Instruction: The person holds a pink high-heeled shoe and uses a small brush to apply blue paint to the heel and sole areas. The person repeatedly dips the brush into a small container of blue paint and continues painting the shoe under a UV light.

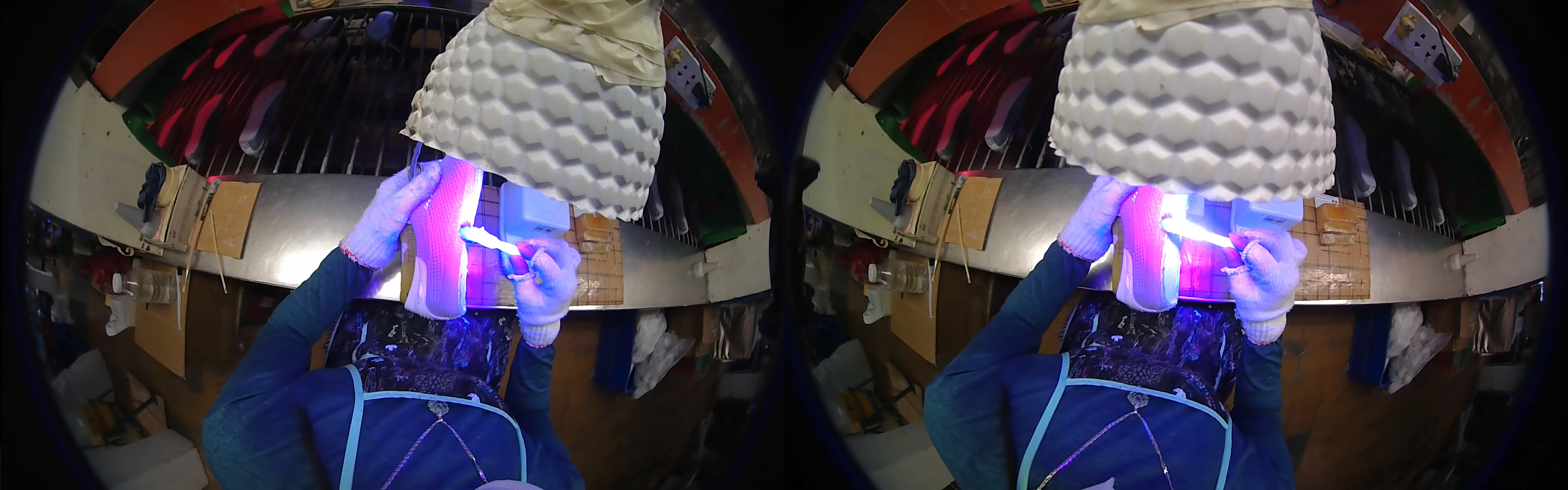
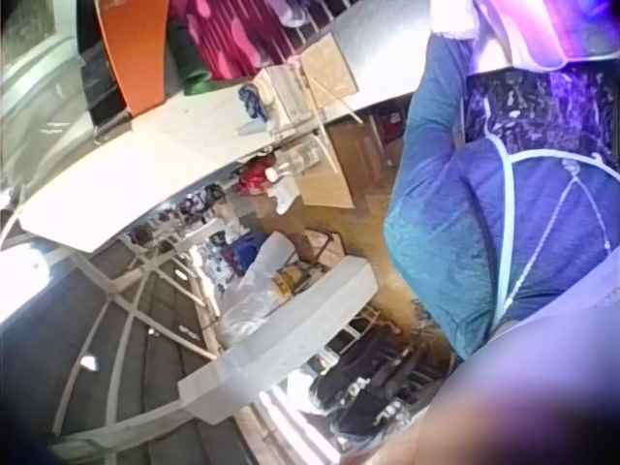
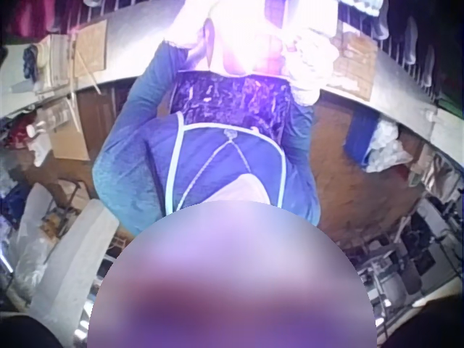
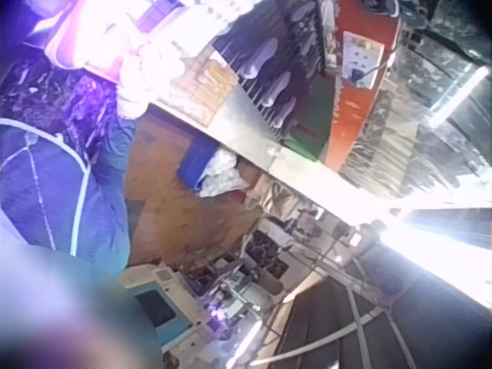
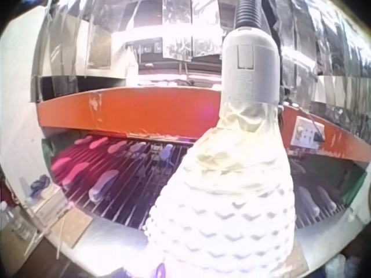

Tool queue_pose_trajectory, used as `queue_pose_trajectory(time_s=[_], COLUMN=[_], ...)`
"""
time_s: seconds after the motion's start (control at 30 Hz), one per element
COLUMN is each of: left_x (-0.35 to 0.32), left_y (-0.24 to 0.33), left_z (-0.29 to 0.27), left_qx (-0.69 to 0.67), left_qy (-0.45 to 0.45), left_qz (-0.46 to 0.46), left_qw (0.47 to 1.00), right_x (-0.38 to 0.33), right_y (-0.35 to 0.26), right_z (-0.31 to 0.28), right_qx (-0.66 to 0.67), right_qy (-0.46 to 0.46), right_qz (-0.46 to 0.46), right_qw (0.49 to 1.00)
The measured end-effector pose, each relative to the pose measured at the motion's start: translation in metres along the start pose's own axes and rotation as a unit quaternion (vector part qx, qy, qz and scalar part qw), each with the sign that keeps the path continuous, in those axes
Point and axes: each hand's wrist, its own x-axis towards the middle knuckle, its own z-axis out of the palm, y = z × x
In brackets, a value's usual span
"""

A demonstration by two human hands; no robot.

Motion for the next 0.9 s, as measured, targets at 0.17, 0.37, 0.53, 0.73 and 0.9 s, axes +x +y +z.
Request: queue_pose_trajectory(time_s=[0.17, 0.37, 0.53, 0.73, 0.9], left_x=[0.006, 0.001, 0.004, -0.003, -0.02], left_y=[0.0, 0.007, -0.001, -0.005, -0.005], left_z=[-0.003, 0.006, 0.011, 0.0, 0.011], left_qx=[0.062, -0.21, -0.268, -0.326, -0.333], left_qy=[0.008, 0.059, 0.072, 0.054, 0.056], left_qz=[0.068, -0.2, -0.226, -0.233, -0.167], left_qw=[0.996, 0.955, 0.934, 0.915, 0.926], right_x=[-0.011, 0.005, 0.009, 0.01, 0.001], right_y=[-0.005, 0.002, -0.005, 0.004, 0.0], right_z=[-0.002, 0.014, 0.022, 0.016, 0.039], right_qx=[0.029, 0.222, 0.267, 0.435, 0.315], right_qy=[-0.006, 0.072, 0.019, -0.085, -0.018], right_qz=[-0.007, 0.06, 0.244, 0.192, 0.32], right_qw=[1.0, 0.97, 0.932, 0.876, 0.893])
